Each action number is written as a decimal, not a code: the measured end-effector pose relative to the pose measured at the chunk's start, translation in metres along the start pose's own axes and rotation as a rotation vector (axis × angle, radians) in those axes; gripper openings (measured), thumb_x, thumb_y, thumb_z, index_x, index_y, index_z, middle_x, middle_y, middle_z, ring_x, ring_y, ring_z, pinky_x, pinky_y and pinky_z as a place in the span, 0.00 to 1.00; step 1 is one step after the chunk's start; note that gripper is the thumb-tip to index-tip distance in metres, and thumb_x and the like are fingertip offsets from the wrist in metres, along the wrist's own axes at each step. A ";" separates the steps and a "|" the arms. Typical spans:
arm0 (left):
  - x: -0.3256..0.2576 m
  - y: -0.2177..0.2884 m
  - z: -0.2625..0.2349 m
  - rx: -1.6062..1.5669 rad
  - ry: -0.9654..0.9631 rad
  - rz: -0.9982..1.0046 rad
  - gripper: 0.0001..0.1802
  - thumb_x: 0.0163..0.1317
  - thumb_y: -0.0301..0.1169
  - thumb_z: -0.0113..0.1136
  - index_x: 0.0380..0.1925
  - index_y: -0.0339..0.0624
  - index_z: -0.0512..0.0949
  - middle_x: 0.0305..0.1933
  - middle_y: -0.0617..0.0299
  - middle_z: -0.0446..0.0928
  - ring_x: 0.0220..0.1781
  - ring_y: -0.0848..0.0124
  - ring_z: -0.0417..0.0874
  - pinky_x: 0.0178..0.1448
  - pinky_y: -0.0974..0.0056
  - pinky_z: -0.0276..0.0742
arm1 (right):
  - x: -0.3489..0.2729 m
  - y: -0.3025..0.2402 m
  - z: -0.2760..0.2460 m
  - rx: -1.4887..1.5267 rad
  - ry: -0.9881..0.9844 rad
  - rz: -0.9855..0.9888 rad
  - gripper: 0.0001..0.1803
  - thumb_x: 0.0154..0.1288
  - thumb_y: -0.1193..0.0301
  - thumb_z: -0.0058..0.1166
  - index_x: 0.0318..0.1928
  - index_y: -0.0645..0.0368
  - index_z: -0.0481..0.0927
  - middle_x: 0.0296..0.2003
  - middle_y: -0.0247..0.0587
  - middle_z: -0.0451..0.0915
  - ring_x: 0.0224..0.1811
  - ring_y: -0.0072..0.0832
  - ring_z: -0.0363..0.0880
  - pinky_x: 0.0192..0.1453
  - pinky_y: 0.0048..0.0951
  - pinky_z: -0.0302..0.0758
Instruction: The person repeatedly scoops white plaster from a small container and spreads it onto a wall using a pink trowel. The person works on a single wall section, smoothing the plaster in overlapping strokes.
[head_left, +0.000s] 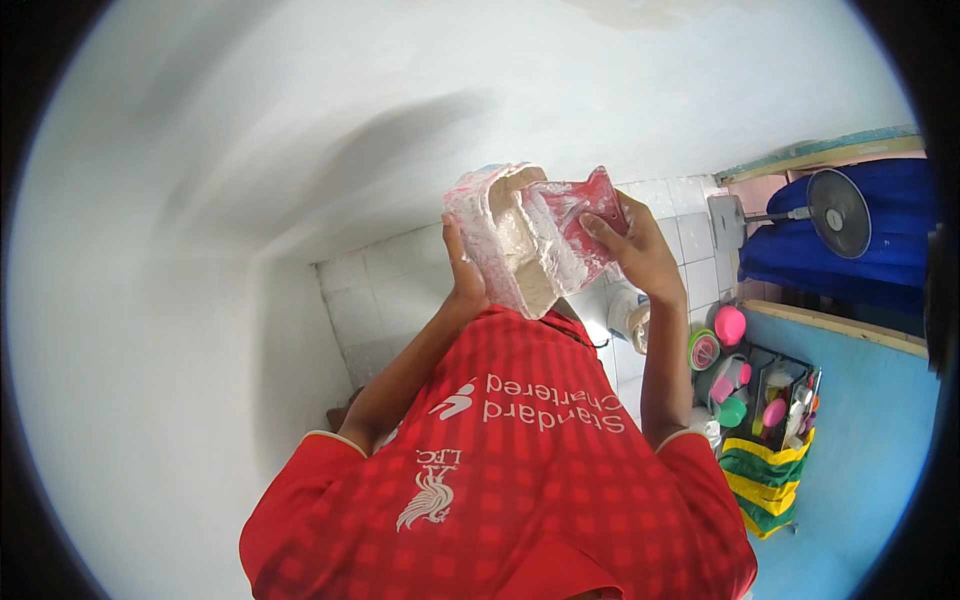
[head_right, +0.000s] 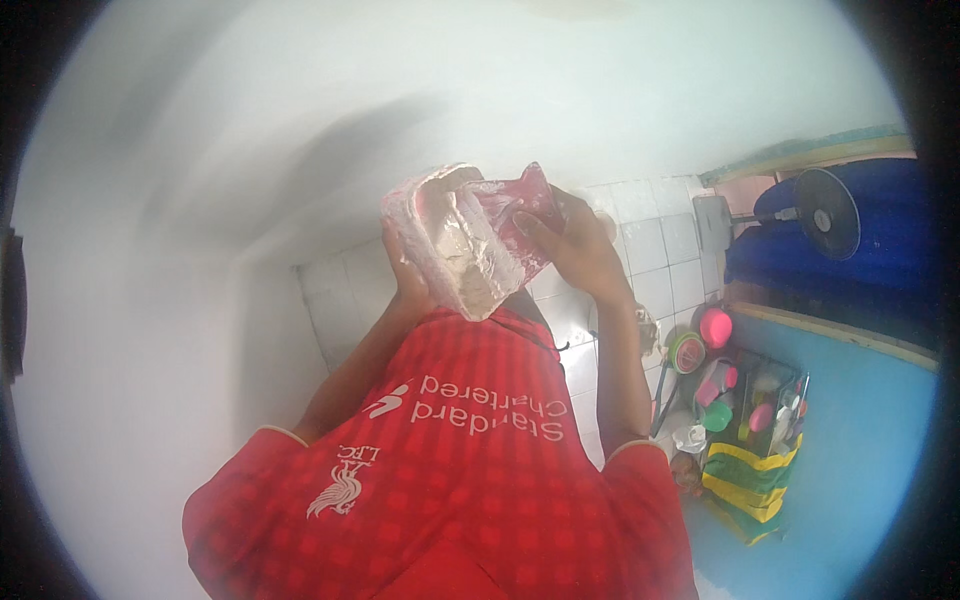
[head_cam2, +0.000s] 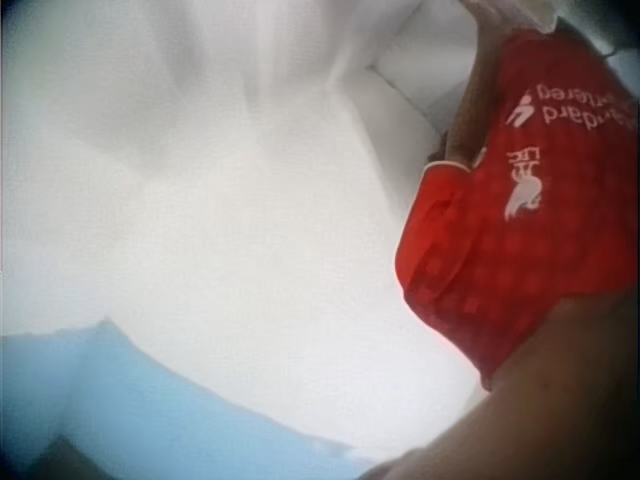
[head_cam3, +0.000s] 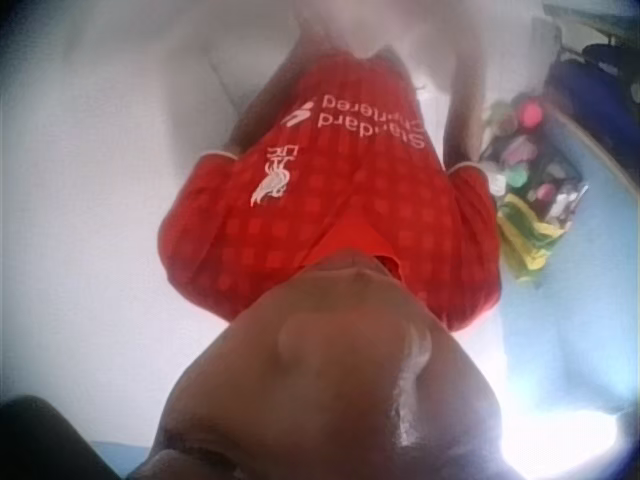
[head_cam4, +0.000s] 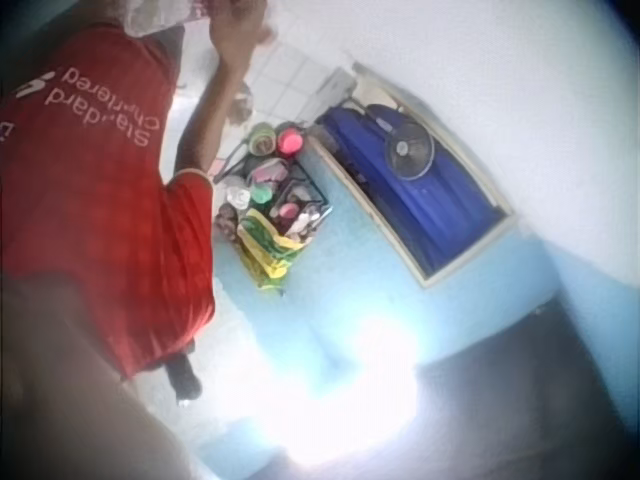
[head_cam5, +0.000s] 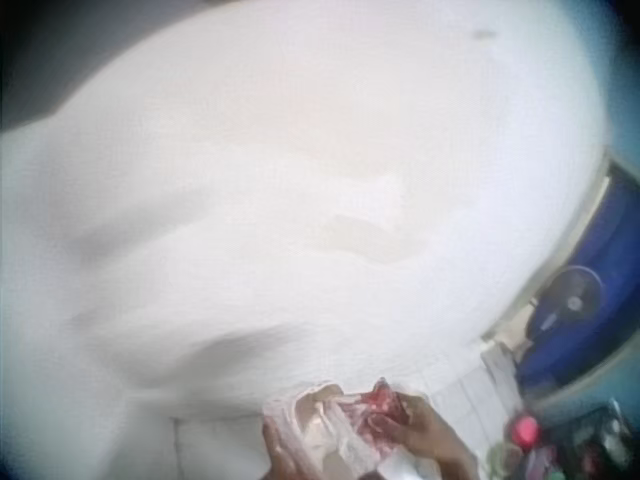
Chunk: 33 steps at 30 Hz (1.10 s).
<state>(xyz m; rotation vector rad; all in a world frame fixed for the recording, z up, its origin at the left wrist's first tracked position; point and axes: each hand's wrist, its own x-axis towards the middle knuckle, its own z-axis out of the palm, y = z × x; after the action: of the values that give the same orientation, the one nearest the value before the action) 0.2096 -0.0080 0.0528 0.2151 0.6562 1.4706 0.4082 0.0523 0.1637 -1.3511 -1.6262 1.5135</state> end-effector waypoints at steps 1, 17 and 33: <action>-0.002 0.003 0.005 -0.001 -0.015 0.025 0.51 0.74 0.74 0.27 0.79 0.45 0.61 0.77 0.51 0.68 0.76 0.55 0.72 0.80 0.47 0.68 | 0.000 0.002 0.003 -0.018 -0.028 -0.047 0.21 0.74 0.70 0.63 0.61 0.70 0.79 0.42 0.43 0.88 0.44 0.24 0.84 0.50 0.31 0.80; -0.003 0.011 -0.007 -0.045 -0.043 -0.093 0.50 0.73 0.75 0.31 0.78 0.47 0.62 0.75 0.53 0.68 0.73 0.56 0.72 0.77 0.46 0.70 | 0.006 0.026 0.019 0.314 -0.166 0.137 0.25 0.75 0.70 0.60 0.67 0.67 0.75 0.55 0.40 0.84 0.55 0.24 0.82 0.61 0.29 0.79; -0.008 0.021 -0.089 -0.205 -0.251 -0.040 0.40 0.76 0.69 0.34 0.78 0.59 0.61 0.74 0.66 0.70 0.74 0.61 0.74 0.75 0.43 0.72 | 0.004 0.114 0.050 1.107 0.332 0.094 0.25 0.81 0.71 0.52 0.72 0.62 0.65 0.62 0.38 0.76 0.65 0.28 0.76 0.70 0.35 0.74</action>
<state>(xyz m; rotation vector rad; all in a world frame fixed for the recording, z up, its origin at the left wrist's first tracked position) 0.1451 -0.0355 -0.0063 0.2212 0.3033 1.4321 0.3970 0.0203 0.0438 -0.9298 -0.3460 1.6956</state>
